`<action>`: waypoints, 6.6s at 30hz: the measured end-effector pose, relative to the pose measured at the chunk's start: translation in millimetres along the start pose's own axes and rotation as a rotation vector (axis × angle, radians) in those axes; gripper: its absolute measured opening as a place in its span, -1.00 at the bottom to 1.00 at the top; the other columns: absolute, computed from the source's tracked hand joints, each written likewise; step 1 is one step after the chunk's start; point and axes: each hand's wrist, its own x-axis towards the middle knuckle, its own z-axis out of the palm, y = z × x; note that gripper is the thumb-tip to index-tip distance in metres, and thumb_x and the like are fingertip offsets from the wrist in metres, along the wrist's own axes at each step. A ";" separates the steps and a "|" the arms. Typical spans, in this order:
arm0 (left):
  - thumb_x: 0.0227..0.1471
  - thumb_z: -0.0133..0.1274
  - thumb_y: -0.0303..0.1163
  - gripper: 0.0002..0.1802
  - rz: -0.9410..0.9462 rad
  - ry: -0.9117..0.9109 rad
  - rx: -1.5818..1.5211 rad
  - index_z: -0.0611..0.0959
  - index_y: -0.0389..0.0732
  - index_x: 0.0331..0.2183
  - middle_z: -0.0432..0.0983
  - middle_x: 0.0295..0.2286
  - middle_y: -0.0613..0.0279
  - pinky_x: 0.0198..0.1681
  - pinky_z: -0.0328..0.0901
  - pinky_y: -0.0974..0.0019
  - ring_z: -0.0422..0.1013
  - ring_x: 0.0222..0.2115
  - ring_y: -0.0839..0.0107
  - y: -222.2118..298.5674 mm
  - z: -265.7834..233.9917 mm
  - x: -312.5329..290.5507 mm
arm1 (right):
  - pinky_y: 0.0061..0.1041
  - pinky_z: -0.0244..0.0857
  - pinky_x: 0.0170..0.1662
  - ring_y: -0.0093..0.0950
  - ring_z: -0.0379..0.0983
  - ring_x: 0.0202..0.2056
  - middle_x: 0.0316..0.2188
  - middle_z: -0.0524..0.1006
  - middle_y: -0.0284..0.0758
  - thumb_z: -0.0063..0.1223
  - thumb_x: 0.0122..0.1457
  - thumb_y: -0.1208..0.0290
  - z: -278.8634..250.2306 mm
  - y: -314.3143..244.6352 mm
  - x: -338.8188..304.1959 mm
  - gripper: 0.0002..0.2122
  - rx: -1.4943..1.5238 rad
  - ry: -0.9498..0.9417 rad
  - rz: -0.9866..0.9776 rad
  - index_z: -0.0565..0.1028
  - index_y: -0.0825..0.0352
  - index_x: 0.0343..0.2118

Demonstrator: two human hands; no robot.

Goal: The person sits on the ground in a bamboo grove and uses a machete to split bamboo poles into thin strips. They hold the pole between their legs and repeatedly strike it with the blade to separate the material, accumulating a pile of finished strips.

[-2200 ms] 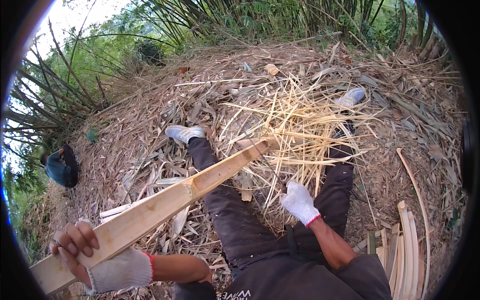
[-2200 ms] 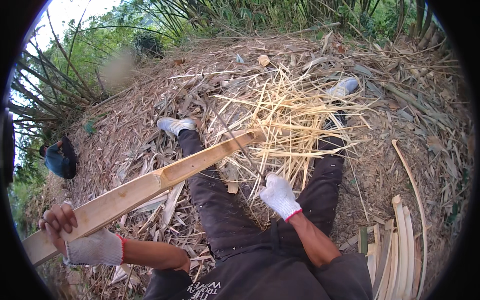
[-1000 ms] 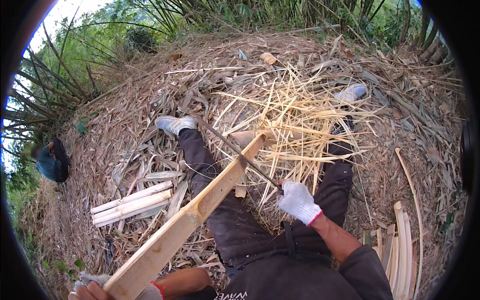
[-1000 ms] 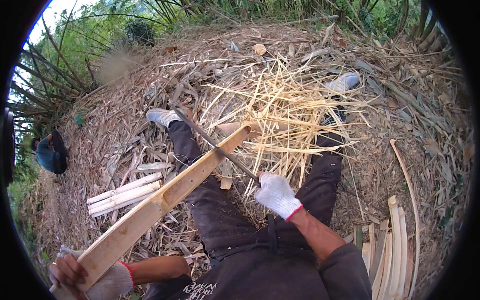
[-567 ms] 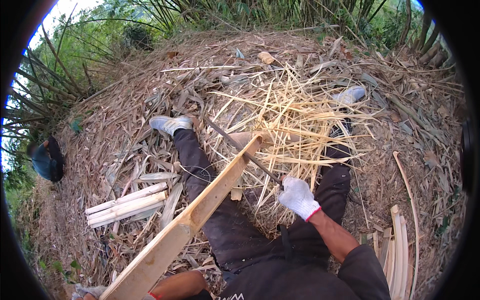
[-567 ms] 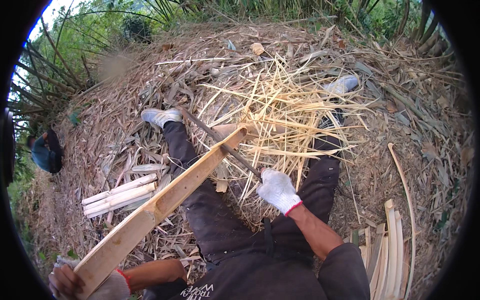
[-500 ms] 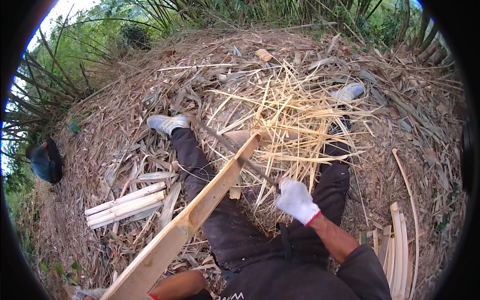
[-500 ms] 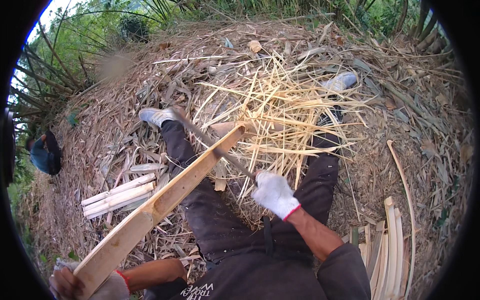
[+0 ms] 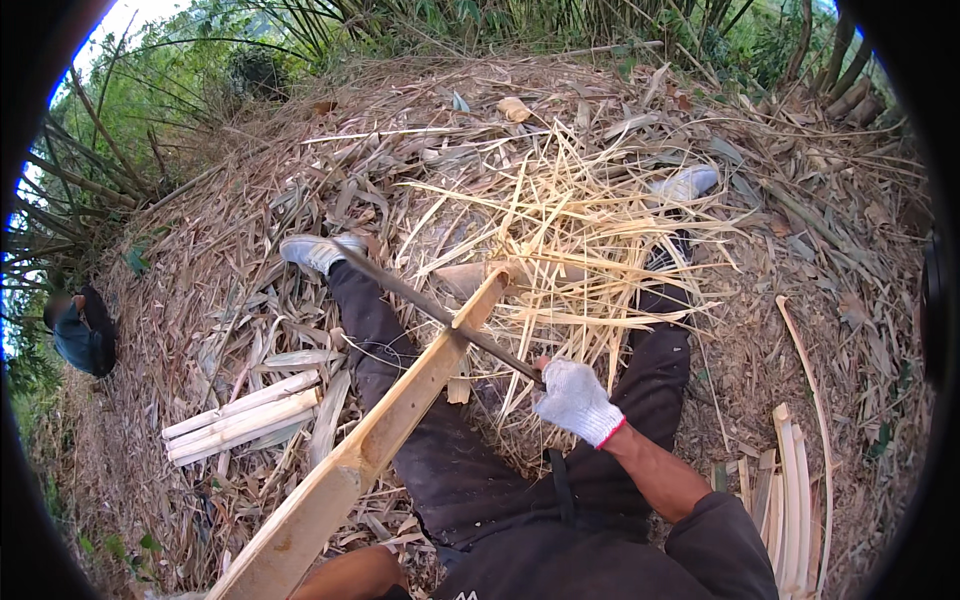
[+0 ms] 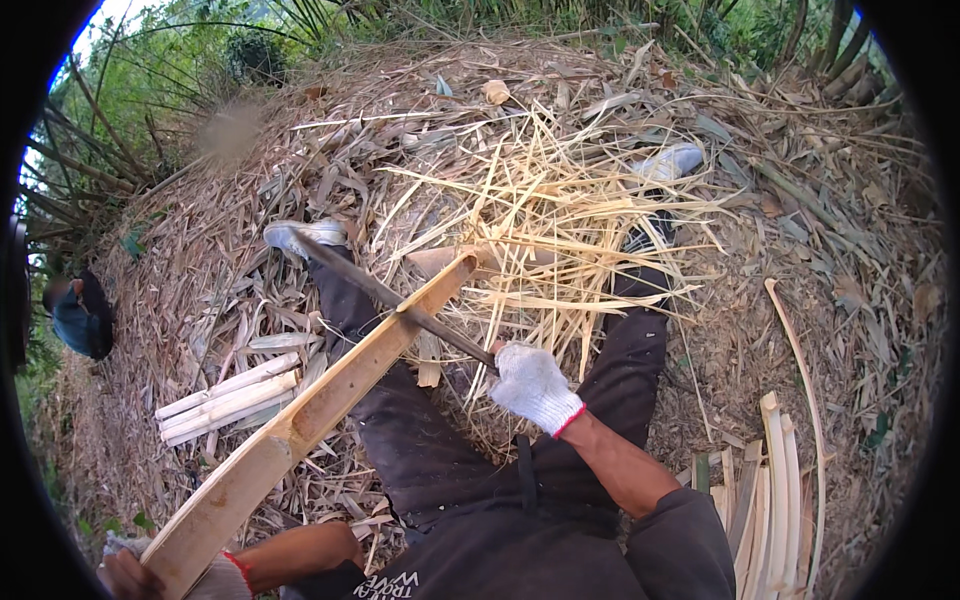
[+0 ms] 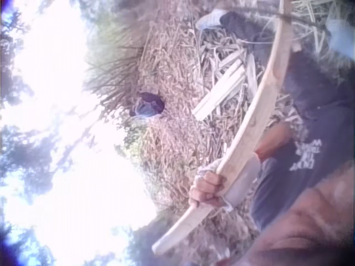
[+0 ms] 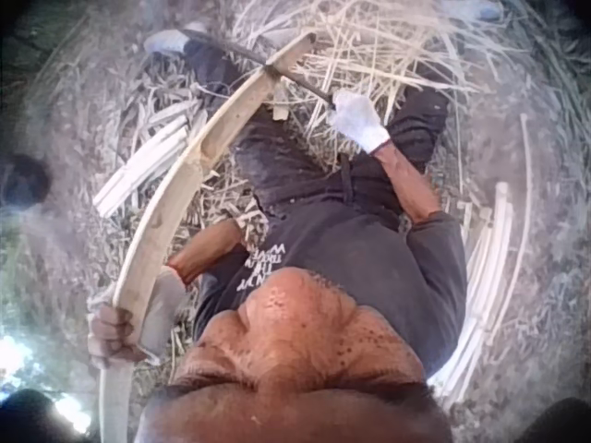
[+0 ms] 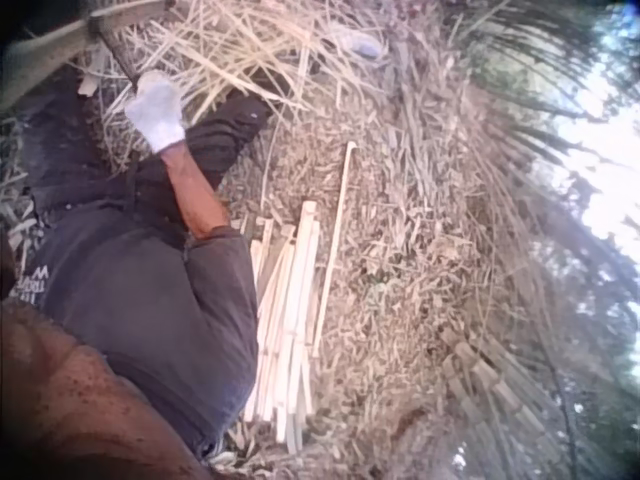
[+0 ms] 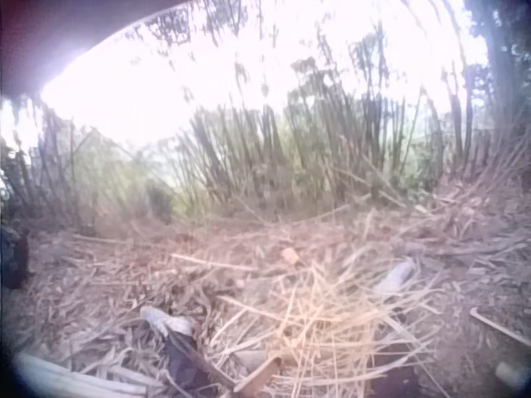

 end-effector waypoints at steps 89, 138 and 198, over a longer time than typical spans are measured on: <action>0.16 -0.17 -0.34 -0.58 0.147 0.491 0.951 0.49 -0.51 -0.09 0.52 -0.22 -0.04 -0.12 0.52 0.34 0.53 -0.28 0.37 7.8 -20.1 15.7 | -0.09 0.43 -0.17 0.01 0.55 -0.30 -0.41 0.58 0.05 0.00 0.00 0.34 28.9 27.8 6.0 -0.76 0.093 -0.087 0.357 0.55 0.38 -0.34; 0.14 -0.10 -0.58 -0.89 0.053 0.001 -0.028 0.42 -0.29 -0.24 0.13 -0.59 0.34 -0.62 0.08 0.45 0.04 -0.66 0.57 48.6 -6.9 -26.0 | -0.25 0.42 -0.34 -0.18 0.52 -0.42 -0.55 0.52 -0.18 0.21 -0.06 0.31 -60.0 -118.4 -82.1 -0.74 0.224 0.081 -0.212 0.50 0.35 -0.35; 0.15 -0.12 -0.55 -0.85 -0.012 -0.051 -0.089 0.45 -0.29 -0.20 0.12 -0.54 0.39 -0.55 0.02 0.45 0.04 -0.59 0.56 18.6 -9.4 -16.3 | -0.19 0.45 -0.23 -0.08 0.54 -0.36 -0.46 0.56 -0.04 0.07 -0.03 0.33 13.8 5.5 -21.7 -0.76 0.118 -0.011 0.273 0.54 0.37 -0.33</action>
